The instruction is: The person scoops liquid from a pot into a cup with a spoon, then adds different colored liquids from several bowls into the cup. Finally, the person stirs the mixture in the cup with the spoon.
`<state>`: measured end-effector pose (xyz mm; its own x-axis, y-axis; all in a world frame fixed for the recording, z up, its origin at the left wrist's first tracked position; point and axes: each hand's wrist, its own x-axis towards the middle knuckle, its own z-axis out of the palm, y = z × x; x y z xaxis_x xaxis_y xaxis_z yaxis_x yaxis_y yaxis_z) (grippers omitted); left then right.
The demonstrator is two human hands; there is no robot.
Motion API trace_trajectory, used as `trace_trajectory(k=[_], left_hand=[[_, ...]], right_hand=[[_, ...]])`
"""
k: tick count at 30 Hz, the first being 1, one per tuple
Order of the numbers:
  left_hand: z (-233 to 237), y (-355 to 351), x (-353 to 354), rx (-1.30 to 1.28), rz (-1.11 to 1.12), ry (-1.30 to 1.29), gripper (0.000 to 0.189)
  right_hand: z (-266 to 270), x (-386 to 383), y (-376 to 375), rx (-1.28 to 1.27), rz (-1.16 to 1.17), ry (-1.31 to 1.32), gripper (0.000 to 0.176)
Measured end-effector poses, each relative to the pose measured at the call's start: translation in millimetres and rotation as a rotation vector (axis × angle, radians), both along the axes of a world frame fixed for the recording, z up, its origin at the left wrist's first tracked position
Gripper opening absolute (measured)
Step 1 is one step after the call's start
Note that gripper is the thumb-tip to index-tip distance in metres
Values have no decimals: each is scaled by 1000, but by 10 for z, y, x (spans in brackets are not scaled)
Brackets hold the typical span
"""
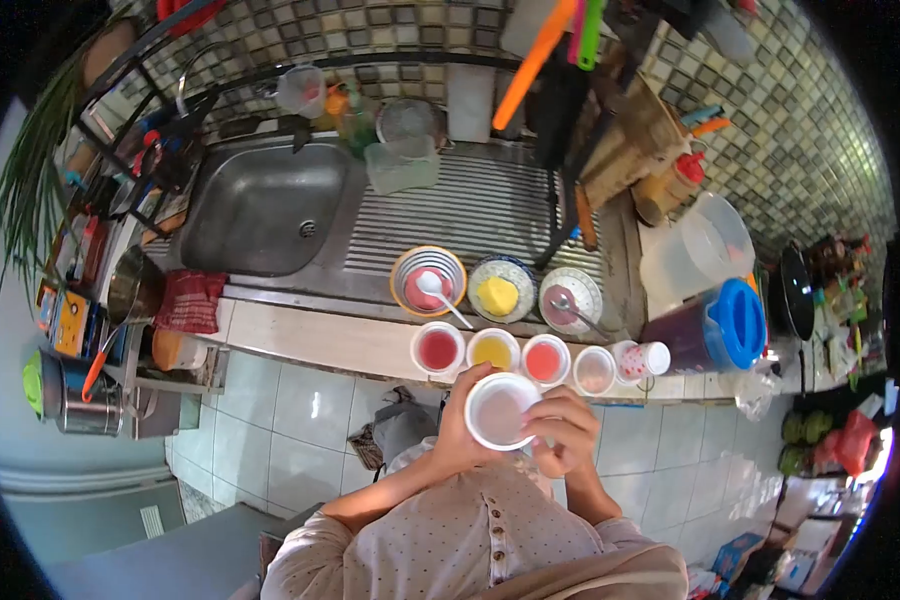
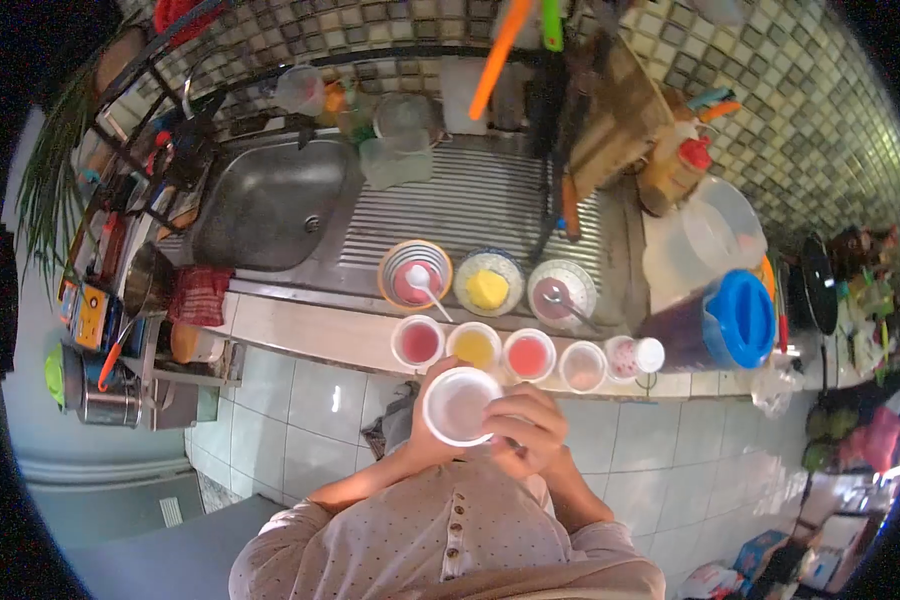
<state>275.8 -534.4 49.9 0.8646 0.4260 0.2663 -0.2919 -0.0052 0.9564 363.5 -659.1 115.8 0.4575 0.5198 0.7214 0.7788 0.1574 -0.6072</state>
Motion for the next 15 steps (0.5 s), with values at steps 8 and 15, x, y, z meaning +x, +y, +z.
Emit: trace_trajectory(k=[8,15], left_hand=[[-95,605,-354,-58,134,123,70],[125,1233,-222,7,347,44,67]], right_hand=[[158,-20,615,-179,-60,239,28],[-75,478,943,-596,-383,29,17]])
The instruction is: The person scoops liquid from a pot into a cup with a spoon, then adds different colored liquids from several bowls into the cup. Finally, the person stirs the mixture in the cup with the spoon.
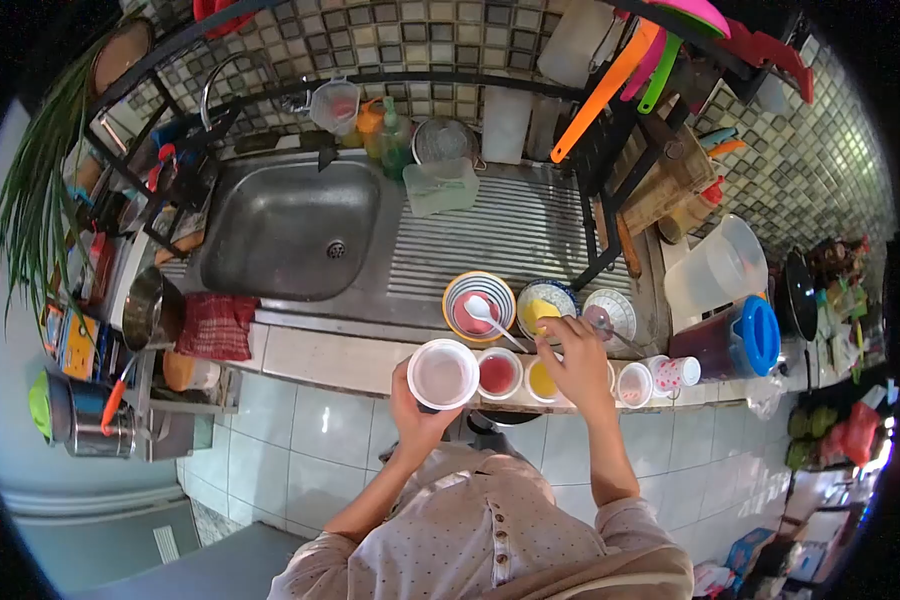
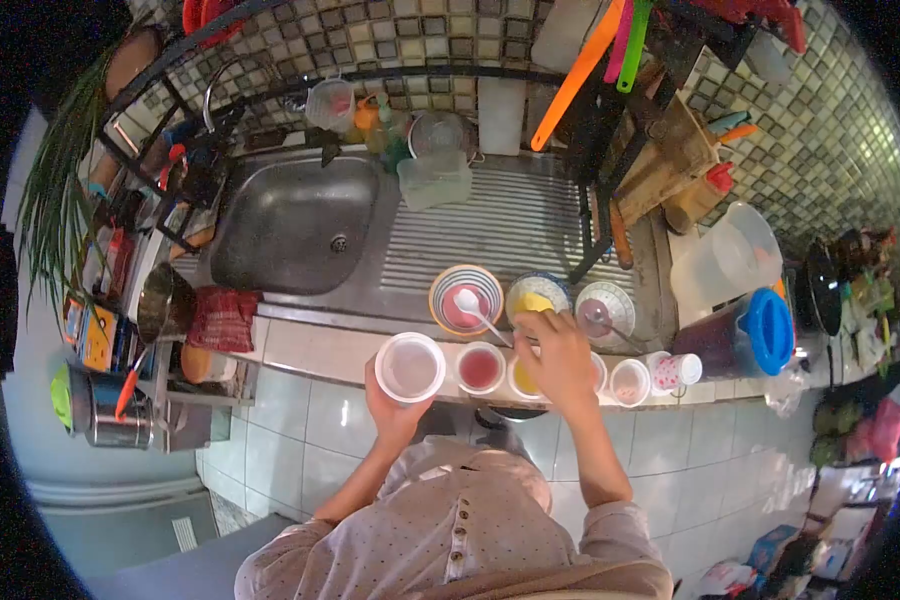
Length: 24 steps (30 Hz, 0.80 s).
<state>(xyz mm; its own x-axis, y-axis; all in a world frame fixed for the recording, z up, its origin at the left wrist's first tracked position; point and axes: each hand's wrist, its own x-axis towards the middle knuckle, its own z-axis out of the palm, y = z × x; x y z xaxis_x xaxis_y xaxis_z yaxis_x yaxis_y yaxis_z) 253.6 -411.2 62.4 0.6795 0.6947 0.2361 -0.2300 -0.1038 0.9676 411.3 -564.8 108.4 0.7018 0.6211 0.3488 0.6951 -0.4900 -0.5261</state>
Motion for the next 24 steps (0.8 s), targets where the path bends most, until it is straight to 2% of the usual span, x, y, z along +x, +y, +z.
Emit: trace_trajectory(k=[1,3,7,9,12,16,18,24], left_hand=[[36,108,19,5,-18,-2,67],[100,303,35,197,-44,70,66],[167,571,151,230,-97,19,63],[134,683,193,332,-119,-17,62],[122,750,203,343,-139,25,61],[22,838,264,340,-200,5,68],[-9,885,271,410,-206,22,68],[-40,866,431,332,-134,23,62]], right_hand=[[-58,31,44,5,-18,-2,17],[-165,54,120,-167,-45,4,18],[-233,44,274,-304,-92,63,21],[-247,34,328,-402,-122,137,23],[-210,28,361,-390,-96,250,27],[-230,15,347,-339,-134,256,26],[-237,14,346,-200,-145,194,23],[-63,63,286,-92,-133,-71,10]])
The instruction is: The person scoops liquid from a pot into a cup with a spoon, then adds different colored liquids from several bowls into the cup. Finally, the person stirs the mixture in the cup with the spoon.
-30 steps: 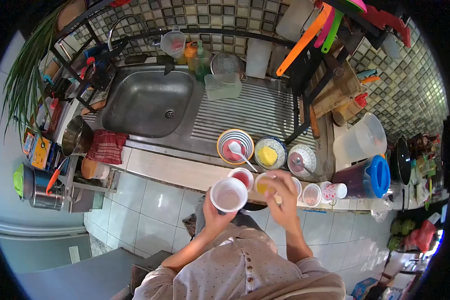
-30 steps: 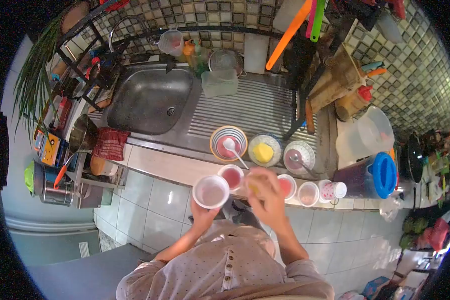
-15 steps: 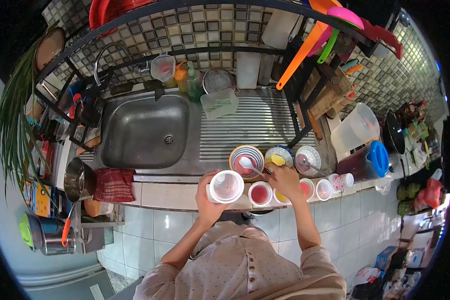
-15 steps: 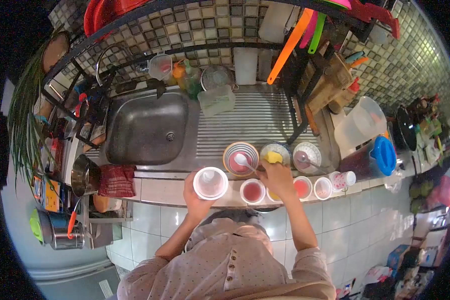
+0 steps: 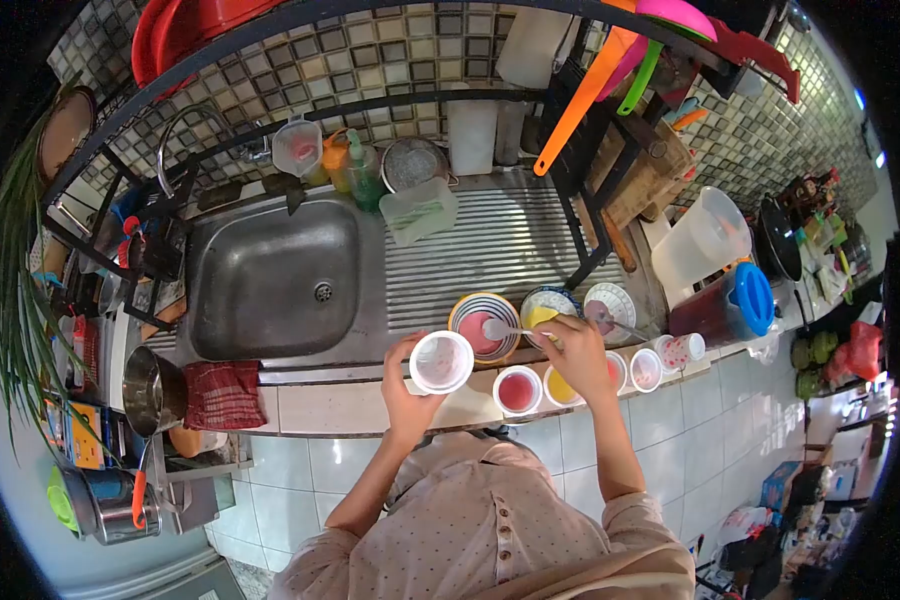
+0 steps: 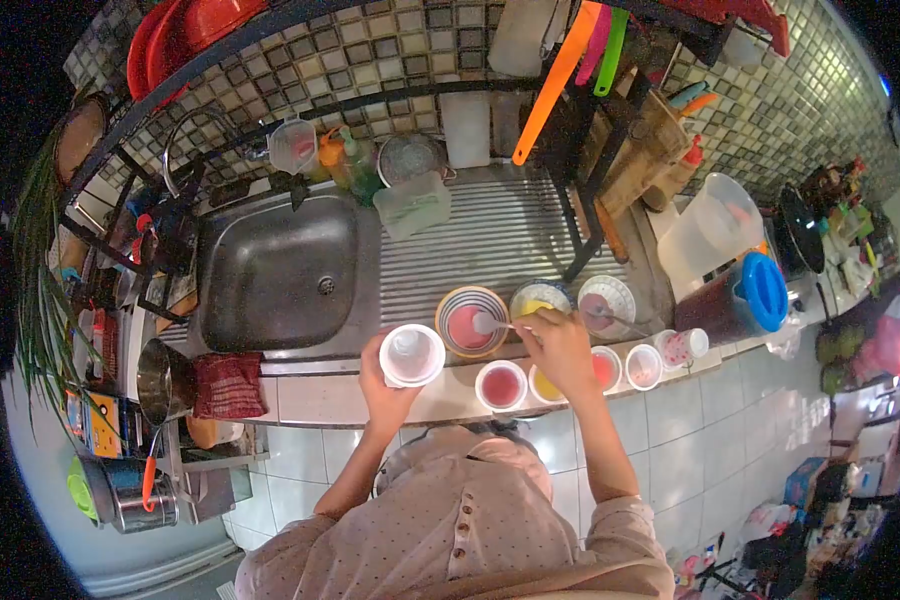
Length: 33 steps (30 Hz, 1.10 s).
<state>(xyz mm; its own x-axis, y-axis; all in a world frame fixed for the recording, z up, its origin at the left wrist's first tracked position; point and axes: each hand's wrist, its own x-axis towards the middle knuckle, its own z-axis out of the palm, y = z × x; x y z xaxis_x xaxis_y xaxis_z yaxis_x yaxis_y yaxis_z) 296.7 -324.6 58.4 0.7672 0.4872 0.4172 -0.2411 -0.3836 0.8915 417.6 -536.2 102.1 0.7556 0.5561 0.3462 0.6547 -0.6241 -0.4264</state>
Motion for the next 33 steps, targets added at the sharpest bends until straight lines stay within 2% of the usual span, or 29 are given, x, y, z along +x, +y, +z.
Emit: trace_trajectory(k=[6,14,17,20,22,23,25,29,30,33], left_hand=[[-43,-114,160,11,51,16,64],[-20,-191,313,77,111,45,63],[-60,-176,393,93,135,53,63],[-68,-176,467,110,152,73,64],[-39,-187,505,129,149,84,65],[-21,-195,519,136,138,76,66],[-23,-222,523,142,125,73,66],[-37,-296,525,144,121,88,68],[-39,-307,521,139,108,83,68],[-71,-323,515,134,102,102,69]], right_hand=[[88,67,-96,181,171,-149,8],[157,144,-209,-7,241,-290,22],[188,192,-277,-3,264,-242,18],[178,266,-381,145,181,-150,16],[169,319,-475,344,99,-96,13],[189,310,-508,343,97,-91,13],[252,273,-568,372,-61,136,14],[81,268,-542,292,14,222,13],[31,261,-517,199,41,225,12],[-143,170,-346,269,56,341,11]])
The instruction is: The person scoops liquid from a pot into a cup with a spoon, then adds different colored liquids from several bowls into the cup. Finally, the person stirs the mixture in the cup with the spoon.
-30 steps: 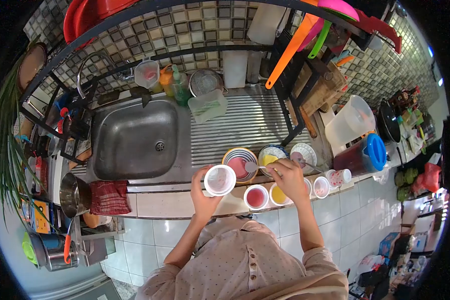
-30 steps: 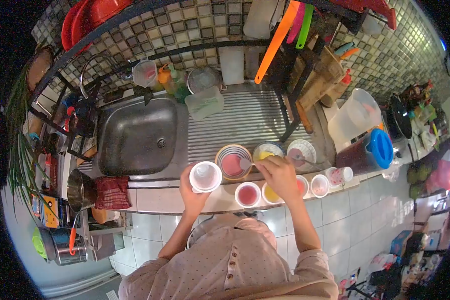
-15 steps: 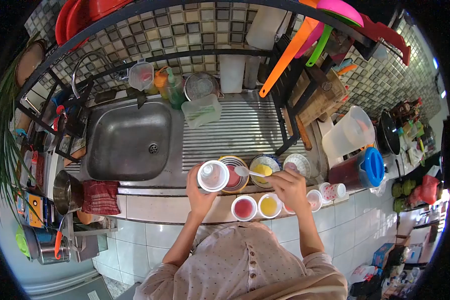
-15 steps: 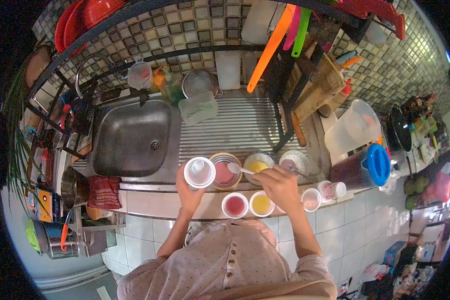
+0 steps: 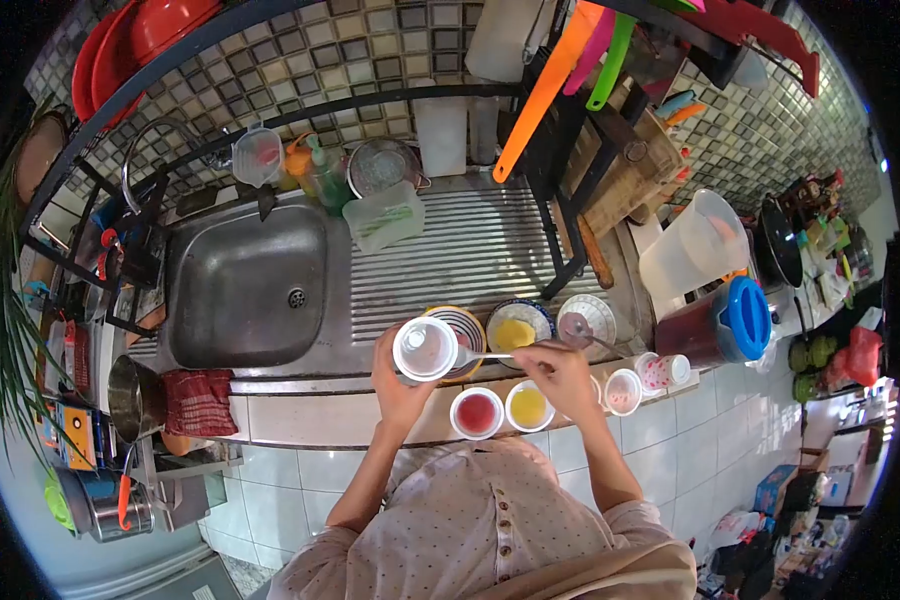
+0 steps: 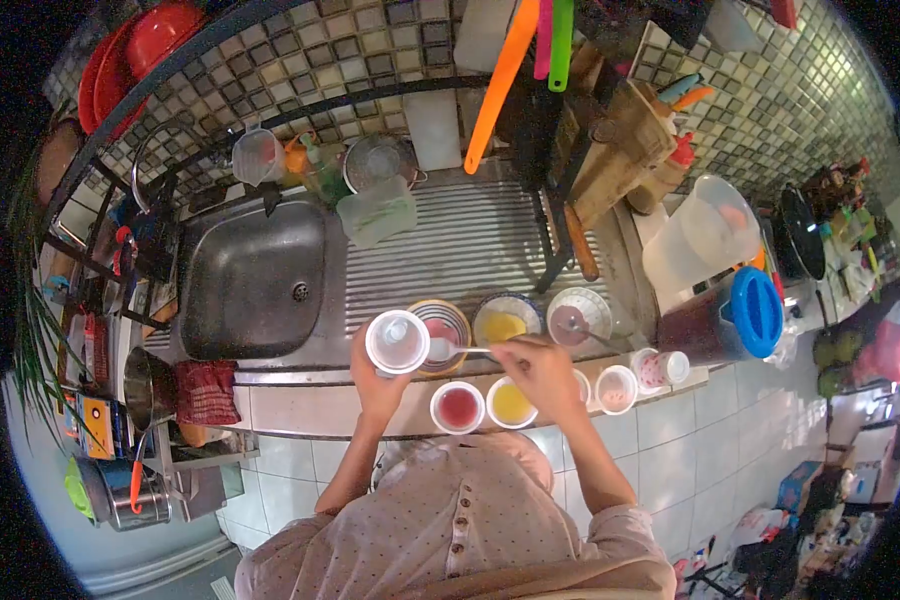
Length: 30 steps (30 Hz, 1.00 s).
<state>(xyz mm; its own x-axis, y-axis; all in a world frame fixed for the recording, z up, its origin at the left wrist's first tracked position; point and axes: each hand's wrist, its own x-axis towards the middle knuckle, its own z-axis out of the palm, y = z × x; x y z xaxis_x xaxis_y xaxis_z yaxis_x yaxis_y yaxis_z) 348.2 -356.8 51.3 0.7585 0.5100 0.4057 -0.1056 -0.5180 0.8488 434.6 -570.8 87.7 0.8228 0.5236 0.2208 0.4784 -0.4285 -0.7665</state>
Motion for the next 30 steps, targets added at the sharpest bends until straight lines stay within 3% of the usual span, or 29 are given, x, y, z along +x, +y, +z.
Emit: trace_trajectory(k=[6,8,10,12,13,15,21,23,30], left_hand=[[-111,29,80,-48,-44,13,68],[-107,-7,123,-65,-56,5,68],[-93,-45,161,-84,-70,-1,67],[-46,-83,201,18,-94,28,66],[-14,-119,225,18,-103,29,66],[40,-187,276,32,-170,28,67],[228,-285,479,216,-409,101,66],[340,-339,514,252,-465,214,66],[228,-420,634,147,-523,211,68]], right_hand=[[135,-34,-36,-62,81,-8,27],[265,58,-211,-163,-66,-55,26],[242,192,-417,-91,-109,-121,25],[304,282,-633,-354,-301,-161,26],[270,343,-745,-356,-309,-159,26],[171,453,-891,-655,-258,-337,26],[-52,617,-975,-1096,-130,-350,19],[-115,623,-959,-1148,-119,-324,20],[-141,696,-945,-1189,-74,-161,24]])
